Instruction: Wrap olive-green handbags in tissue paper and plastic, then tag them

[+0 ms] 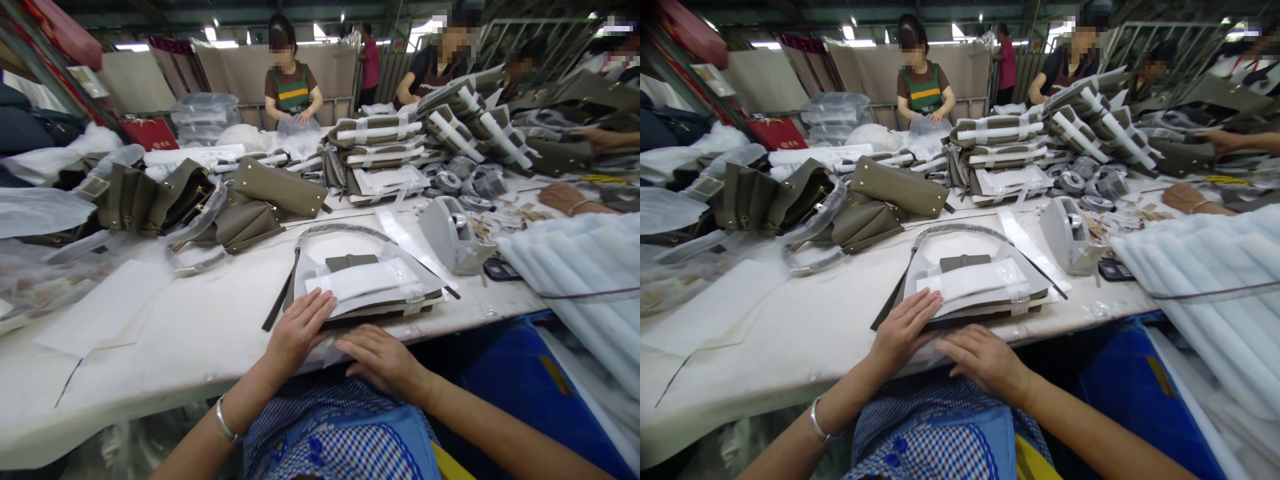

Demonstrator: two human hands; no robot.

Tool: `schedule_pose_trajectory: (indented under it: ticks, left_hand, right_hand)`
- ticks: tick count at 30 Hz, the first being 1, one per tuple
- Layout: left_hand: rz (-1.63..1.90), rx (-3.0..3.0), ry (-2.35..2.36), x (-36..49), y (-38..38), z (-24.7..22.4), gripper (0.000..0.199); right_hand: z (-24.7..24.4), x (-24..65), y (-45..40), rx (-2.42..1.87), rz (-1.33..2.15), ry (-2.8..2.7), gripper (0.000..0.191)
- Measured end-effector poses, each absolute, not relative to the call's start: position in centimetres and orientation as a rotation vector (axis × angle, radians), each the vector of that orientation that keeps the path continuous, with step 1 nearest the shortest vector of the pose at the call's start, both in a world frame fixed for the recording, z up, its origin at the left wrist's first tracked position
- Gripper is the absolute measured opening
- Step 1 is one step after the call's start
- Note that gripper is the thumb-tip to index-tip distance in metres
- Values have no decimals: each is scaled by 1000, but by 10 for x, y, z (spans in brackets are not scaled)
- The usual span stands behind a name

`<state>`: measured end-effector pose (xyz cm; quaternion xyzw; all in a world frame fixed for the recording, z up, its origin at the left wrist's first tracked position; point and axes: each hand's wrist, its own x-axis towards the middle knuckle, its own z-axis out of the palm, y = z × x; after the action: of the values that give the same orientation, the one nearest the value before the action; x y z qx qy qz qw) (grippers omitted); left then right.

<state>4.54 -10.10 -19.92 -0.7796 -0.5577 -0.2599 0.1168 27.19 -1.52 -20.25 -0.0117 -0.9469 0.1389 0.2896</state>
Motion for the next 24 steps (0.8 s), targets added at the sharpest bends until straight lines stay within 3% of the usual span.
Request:
schedule_pose_trajectory:
  ticks: [7, 10, 24]
  left_hand:
    - [-763, -2267, -1641, 47, -102, -201, 59]
    - [-833, -2250, -1607, 47, -102, -203, 60]
    - [-727, -2285, -1535, 44, -113, -198, 51]
  right_hand:
    - [-171, 264, -20, 44, 248, -2385, 38]
    - [-161, 260, -9, -126, 156, -2405, 44]
    - [-193, 272, 6, -62, 92, -2438, 42]
